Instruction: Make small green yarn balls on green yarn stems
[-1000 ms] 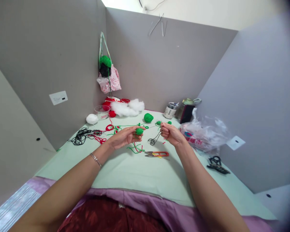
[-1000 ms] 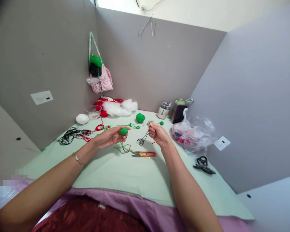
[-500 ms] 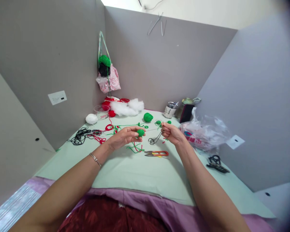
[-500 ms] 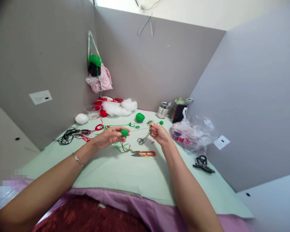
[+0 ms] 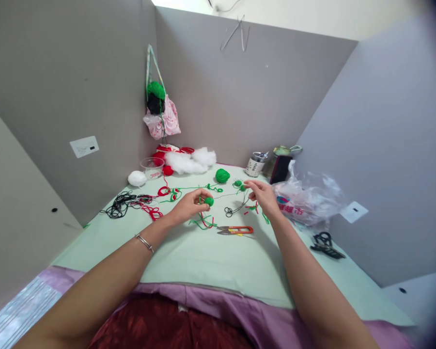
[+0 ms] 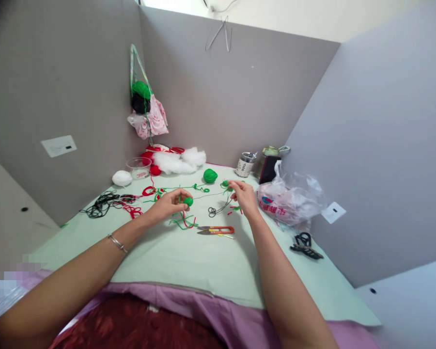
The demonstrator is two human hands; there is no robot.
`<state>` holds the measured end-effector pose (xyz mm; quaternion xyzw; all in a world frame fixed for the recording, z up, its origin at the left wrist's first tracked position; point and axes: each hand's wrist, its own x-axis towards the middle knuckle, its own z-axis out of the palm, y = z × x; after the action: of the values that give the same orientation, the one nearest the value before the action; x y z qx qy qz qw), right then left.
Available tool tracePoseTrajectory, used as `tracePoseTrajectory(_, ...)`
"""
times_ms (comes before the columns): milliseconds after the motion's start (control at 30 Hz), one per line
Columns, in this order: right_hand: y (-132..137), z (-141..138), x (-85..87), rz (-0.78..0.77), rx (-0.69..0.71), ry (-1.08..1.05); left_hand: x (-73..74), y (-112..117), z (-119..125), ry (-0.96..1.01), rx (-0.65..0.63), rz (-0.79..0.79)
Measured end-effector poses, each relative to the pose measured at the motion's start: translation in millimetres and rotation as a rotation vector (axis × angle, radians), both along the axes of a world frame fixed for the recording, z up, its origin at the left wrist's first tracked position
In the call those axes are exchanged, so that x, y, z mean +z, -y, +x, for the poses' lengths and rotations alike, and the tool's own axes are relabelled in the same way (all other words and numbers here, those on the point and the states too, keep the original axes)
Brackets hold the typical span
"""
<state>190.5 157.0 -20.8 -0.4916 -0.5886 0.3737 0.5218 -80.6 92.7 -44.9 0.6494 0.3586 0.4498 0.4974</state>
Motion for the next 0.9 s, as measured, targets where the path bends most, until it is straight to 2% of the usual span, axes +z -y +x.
tracePoseTrajectory(67,8.0,-4.2,7.2,0.17,-0.135,0.245,-3.6,-2.2,-0.2,-0.1,0.113,0.109)
tracePoseTrajectory(133,16.2,-12.4,13.0,0.23,-0.139,0.325,-5.0,-2.2,0.5,-0.164,0.182,0.19)
tracePoseTrajectory(233,28.2,-30.7,16.3,0.098,0.087,0.195,-4.7,-0.9,1.9,-0.167,0.211,0.245)
tracePoseTrajectory(333,40.8,-51.9,14.1,-0.068,0.357,0.037,-3.5,-0.9,2.3,-0.102,0.207,0.215)
tracePoseTrajectory(400,49.5,-65.1,11.6,-0.12,0.458,-0.014,-2.3,-1.6,1.8,-0.051,0.21,0.178)
tracePoseTrajectory(467,57.5,-75.9,9.7,-0.136,0.497,-0.042,-0.3,-2.5,0.7,0.022,0.21,0.156)
tracePoseTrajectory(567,66.1,-85.4,9.3,-0.089,0.467,-0.022,3.8,-3.5,-1.9,0.132,0.214,0.136)
tracePoseTrajectory(700,67.2,-86.1,11.1,0.036,0.306,0.045,7.7,-3.4,-5.0,0.135,0.185,0.092)
tracePoseTrajectory(900,58.5,-82.4,6.9,0.014,0.25,-0.137,4.4,0.0,-0.4,0.177,-0.024,0.052)
